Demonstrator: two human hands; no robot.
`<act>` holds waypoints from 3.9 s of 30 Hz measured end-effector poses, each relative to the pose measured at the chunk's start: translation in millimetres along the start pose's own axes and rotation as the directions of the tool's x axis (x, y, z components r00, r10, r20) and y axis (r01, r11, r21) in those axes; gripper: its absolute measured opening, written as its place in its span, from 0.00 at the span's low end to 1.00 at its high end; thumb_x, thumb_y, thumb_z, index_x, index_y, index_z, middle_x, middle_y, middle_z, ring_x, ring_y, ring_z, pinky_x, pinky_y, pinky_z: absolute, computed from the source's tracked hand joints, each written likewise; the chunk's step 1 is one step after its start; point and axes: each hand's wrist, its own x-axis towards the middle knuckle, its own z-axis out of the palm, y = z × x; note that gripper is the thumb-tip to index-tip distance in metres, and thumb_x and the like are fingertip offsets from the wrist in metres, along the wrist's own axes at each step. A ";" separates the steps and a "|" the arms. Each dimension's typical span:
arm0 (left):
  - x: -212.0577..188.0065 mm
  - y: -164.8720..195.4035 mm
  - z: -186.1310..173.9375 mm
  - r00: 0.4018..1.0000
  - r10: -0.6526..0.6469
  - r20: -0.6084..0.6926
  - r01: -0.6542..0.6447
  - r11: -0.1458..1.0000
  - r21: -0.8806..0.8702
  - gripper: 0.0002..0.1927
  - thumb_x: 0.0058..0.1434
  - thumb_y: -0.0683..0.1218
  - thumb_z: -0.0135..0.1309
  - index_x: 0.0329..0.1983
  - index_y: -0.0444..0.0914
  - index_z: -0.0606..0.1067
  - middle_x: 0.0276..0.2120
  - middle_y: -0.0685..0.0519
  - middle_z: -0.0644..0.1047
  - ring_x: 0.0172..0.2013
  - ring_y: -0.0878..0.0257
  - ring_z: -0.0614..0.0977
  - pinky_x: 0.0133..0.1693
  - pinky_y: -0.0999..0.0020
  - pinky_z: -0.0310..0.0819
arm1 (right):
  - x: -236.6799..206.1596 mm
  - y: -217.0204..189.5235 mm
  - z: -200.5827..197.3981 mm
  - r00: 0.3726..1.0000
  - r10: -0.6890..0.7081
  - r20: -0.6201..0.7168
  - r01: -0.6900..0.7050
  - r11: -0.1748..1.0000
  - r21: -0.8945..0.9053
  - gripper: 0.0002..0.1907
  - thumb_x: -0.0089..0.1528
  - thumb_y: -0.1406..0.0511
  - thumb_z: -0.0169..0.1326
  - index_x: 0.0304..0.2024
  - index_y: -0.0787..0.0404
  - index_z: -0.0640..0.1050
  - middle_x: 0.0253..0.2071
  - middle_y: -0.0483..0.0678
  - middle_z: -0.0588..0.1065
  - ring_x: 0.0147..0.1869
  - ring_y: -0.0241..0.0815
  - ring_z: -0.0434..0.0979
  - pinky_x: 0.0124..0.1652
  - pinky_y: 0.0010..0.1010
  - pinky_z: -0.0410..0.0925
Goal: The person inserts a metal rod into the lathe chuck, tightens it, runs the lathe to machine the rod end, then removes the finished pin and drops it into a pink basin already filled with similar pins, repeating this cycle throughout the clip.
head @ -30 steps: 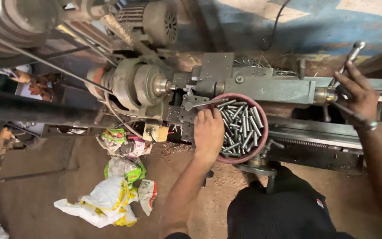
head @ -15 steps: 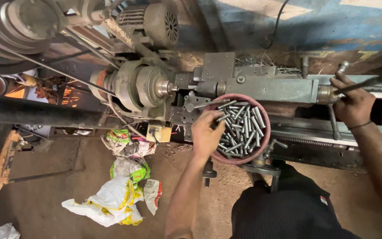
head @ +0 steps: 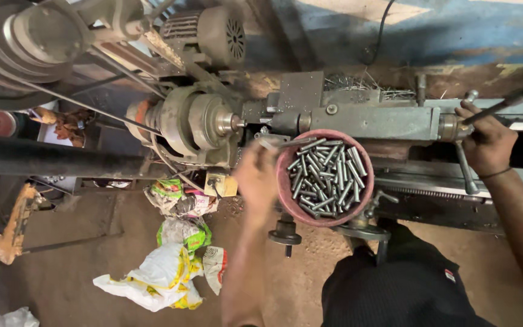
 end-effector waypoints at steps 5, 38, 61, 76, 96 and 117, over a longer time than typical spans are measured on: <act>92.6 -66.0 -19.9 0.960 0.257 0.106 -0.275 0.939 0.208 0.11 0.64 0.39 0.58 0.50 0.34 0.79 0.43 0.43 0.83 0.43 0.51 0.85 0.47 0.61 0.78 | -4.7 4.4 4.3 1.000 -0.003 0.003 0.002 0.992 0.124 0.14 0.65 0.77 0.60 0.53 0.63 0.79 0.60 0.55 0.79 0.66 0.49 0.80 0.65 0.33 0.73; 142.7 -134.1 -4.5 0.738 -0.105 0.667 -0.456 0.651 0.607 0.13 0.64 0.45 0.44 0.44 0.42 0.80 0.42 0.41 0.80 0.46 0.42 0.81 0.46 0.47 0.74 | -93.9 48.3 -59.4 0.821 0.522 0.234 -0.533 0.846 -0.016 0.11 0.72 0.60 0.52 0.44 0.63 0.76 0.36 0.54 0.74 0.34 0.46 0.75 0.37 0.34 0.70; -202.8 -240.6 -36.3 0.446 -0.765 0.465 0.845 0.189 -0.500 0.15 0.64 0.46 0.60 0.53 0.35 0.79 0.44 0.49 0.82 0.44 0.60 0.82 0.50 0.65 0.75 | 62.8 -23.7 -17.2 0.935 0.165 -0.314 -0.118 0.979 0.164 0.07 0.77 0.74 0.49 0.56 0.71 0.75 0.50 0.52 0.77 0.49 0.37 0.75 0.52 0.26 0.71; -271.9 -264.0 15.8 0.788 -0.587 0.186 0.614 0.774 -0.158 0.21 0.61 0.48 0.63 0.55 0.36 0.76 0.38 0.55 0.77 0.36 0.67 0.75 0.38 0.70 0.69 | 50.9 45.9 -0.2 0.951 0.304 0.060 -0.291 0.810 0.509 0.25 0.86 0.63 0.27 0.43 0.69 0.72 0.41 0.53 0.78 0.44 0.39 0.78 0.51 0.27 0.72; -235.5 -136.4 -16.7 0.830 -0.549 -0.099 0.485 0.623 0.613 0.58 0.40 0.63 0.74 0.68 0.31 0.63 0.48 0.36 0.75 0.49 0.39 0.77 0.50 0.47 0.72 | 46.1 39.3 1.7 0.947 0.317 0.049 -0.308 0.857 0.414 0.25 0.87 0.58 0.33 0.42 0.67 0.69 0.39 0.48 0.76 0.43 0.35 0.79 0.47 0.26 0.73; -257.0 -280.2 13.9 0.445 -0.870 -0.213 0.607 0.468 -0.642 0.37 0.67 0.72 0.35 0.44 0.34 0.73 0.33 0.52 0.74 0.35 0.59 0.75 0.38 0.60 0.73 | -78.4 -5.1 35.9 0.967 0.244 0.069 -0.177 0.843 -0.508 0.17 0.74 0.55 0.51 0.38 0.59 0.78 0.38 0.57 0.78 0.42 0.55 0.78 0.47 0.40 0.71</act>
